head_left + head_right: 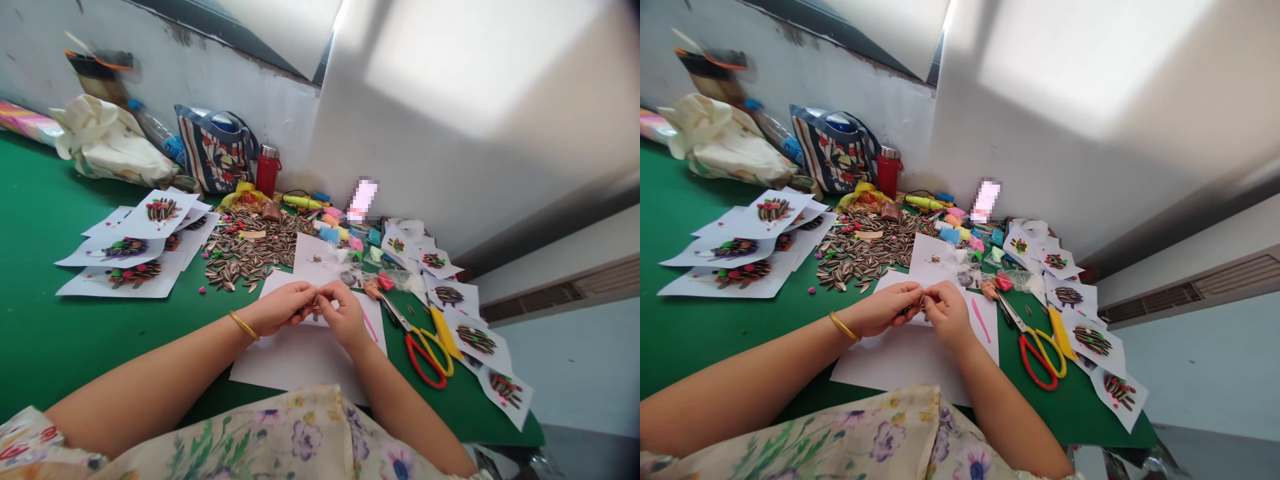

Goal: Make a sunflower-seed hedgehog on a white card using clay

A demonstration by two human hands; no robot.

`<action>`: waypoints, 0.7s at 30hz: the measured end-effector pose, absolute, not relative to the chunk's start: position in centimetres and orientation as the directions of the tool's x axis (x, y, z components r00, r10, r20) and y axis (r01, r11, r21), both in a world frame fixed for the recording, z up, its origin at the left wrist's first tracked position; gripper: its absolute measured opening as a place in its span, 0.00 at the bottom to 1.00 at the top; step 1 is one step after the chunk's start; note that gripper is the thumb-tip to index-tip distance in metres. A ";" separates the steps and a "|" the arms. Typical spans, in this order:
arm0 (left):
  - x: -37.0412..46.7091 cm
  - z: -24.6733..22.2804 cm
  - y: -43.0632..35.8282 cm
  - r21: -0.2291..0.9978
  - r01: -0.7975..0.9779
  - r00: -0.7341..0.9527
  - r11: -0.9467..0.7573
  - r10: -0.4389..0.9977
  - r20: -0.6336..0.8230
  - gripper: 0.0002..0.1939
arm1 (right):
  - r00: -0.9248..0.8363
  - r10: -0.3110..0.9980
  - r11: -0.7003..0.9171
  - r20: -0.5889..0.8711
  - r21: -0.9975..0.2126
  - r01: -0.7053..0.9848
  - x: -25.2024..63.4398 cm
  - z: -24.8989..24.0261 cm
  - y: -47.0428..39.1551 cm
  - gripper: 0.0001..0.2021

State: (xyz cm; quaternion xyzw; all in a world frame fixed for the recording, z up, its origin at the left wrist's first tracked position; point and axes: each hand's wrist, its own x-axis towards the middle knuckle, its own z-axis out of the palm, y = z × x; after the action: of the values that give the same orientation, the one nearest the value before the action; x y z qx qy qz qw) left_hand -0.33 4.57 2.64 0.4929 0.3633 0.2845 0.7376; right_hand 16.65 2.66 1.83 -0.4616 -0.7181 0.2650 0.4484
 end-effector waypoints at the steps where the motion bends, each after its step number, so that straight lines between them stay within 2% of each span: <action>1: -0.3 2.6 4.5 0.940 -0.048 0.573 0.338 0.780 -0.251 0.19 | -0.183 0.897 0.440 0.402 -0.790 0.427 16.6 1.8 2.6 0.05; 10: -0.4 2.5 4.9 0.947 -0.057 0.492 0.315 0.835 -0.248 0.19 | -0.176 0.893 0.447 0.415 -0.763 0.467 17.3 1.7 3.0 0.05; 13: -0.6 2.4 5.3 0.950 -0.061 0.452 0.307 0.857 -0.248 0.19 | -0.261 0.889 0.458 0.377 -0.723 0.518 18.3 1.7 2.9 0.05; 17: -0.7 2.1 5.6 0.959 -0.047 0.407 0.278 0.883 -0.236 0.19 | -0.480 0.821 0.558 0.309 -0.611 0.562 19.3 1.4 2.0 0.04; 21: -0.7 1.6 5.9 0.971 0.021 0.379 0.239 0.897 -0.229 0.19 | -0.569 0.779 0.622 0.265 -0.441 0.647 19.1 1.1 1.1 0.12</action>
State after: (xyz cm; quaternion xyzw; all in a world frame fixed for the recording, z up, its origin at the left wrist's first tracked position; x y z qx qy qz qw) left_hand -0.66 5.89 1.63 0.5167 0.4439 0.3370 0.6499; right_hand 19.10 1.08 1.14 -0.4081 -0.8731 0.1491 0.2212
